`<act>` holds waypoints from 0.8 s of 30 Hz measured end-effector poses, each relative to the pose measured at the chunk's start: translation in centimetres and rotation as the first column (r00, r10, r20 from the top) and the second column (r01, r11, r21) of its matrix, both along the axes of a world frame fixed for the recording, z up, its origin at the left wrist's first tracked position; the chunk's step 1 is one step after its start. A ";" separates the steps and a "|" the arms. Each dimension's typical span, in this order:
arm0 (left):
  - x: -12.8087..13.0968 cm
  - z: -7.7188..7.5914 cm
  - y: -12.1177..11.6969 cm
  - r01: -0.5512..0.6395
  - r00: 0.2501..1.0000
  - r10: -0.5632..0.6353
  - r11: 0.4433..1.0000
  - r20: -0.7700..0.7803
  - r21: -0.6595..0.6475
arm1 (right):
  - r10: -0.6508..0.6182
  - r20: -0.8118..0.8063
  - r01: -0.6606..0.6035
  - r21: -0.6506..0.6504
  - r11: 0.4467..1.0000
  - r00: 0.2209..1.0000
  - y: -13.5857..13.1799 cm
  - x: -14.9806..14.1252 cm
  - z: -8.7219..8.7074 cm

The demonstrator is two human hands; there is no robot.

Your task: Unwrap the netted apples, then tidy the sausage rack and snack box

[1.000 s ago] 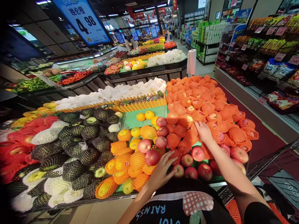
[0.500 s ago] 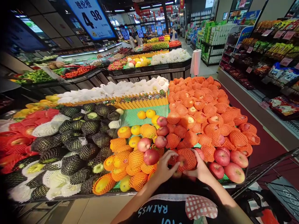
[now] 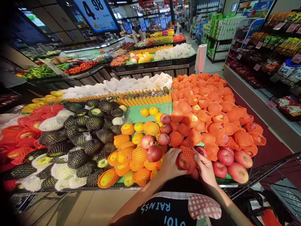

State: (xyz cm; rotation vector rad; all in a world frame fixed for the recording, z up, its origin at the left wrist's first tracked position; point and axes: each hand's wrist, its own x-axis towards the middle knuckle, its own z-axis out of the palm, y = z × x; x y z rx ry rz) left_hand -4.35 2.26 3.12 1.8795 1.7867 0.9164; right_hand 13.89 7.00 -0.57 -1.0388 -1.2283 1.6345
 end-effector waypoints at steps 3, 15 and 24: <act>-0.5 0.0 -0.5 -0.081 0.976 0.065 0.994 0.208 0.069 | -0.107 0.040 0.107 0.008 0.994 0.993 2.0 -0.2 0.0; -10.5 2.1 0.3 -0.662 0.647 0.500 0.743 0.575 0.099 | -0.731 0.431 -0.032 0.871 0.490 0.530 16.2 -1.6 4.9; -19.1 0.9 -0.9 -0.873 0.487 0.872 0.487 0.044 0.011 | -0.611 0.724 -0.518 0.674 0.527 0.321 20.6 -1.8 7.3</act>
